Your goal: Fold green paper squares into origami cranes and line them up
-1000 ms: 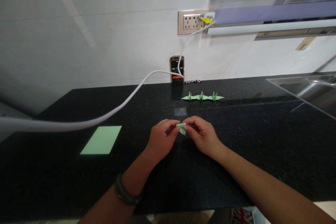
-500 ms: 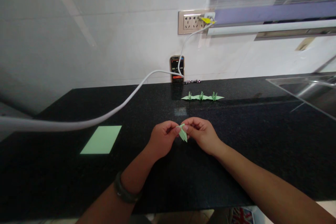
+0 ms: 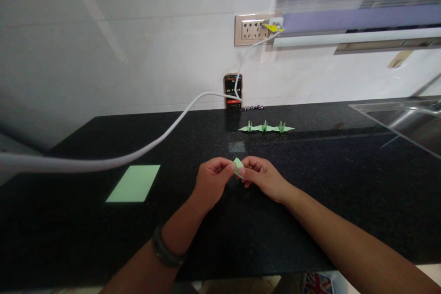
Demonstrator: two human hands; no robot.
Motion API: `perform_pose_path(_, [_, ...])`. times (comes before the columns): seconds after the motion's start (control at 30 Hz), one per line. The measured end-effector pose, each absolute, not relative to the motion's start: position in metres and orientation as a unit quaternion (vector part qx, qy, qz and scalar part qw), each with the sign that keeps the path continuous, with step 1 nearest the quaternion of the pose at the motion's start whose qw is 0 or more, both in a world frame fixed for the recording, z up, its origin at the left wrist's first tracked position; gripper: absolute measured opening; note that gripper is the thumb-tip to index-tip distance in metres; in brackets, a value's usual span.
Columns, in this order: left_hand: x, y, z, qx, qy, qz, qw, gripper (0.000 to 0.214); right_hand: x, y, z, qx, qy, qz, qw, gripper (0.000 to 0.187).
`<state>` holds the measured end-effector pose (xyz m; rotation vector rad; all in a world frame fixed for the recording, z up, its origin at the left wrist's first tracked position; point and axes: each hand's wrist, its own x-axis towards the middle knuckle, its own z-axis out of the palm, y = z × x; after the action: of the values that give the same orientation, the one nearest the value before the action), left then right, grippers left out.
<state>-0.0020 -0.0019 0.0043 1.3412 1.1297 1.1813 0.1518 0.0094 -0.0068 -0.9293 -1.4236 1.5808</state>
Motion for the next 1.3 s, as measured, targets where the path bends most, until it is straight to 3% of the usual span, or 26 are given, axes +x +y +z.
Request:
perform_pose_path(0.33, [-0.0011, 0.0016, 0.0015, 0.56, 0.47, 0.457, 0.506, 0.02, 0.1526, 0.0116, -0.0069, -0.374, -0.604, 0.583, 0.393, 0.022])
perform_pose_path(0.57, [-0.0031, 0.0038, -0.003, 0.544, 0.462, 0.487, 0.505, 0.019, 0.1538, 0.0093, -0.0037, -0.381, -0.641, 0.572, 0.342, 0.028])
perform_pose_path(0.7, [0.0004, 0.0, -0.0008, 0.489, 0.427, 0.505, 0.569, 0.017, 0.1541, 0.0062, -0.0028, -0.365, -0.65, 0.558, 0.364, 0.028])
perform_pose_path(0.93, [0.0036, -0.0036, 0.002, 0.369, 0.338, 0.502, 0.706, 0.017, 0.1539, 0.0069, -0.0081, -0.314, -0.583, 0.638, 0.394, 0.027])
perform_pose_path(1.3, [-0.0045, 0.0039, -0.0028, 0.451, 0.39, 0.519, 0.612, 0.025, 0.1535, 0.0114, -0.008, -0.338, -0.521, 0.642, 0.45, 0.021])
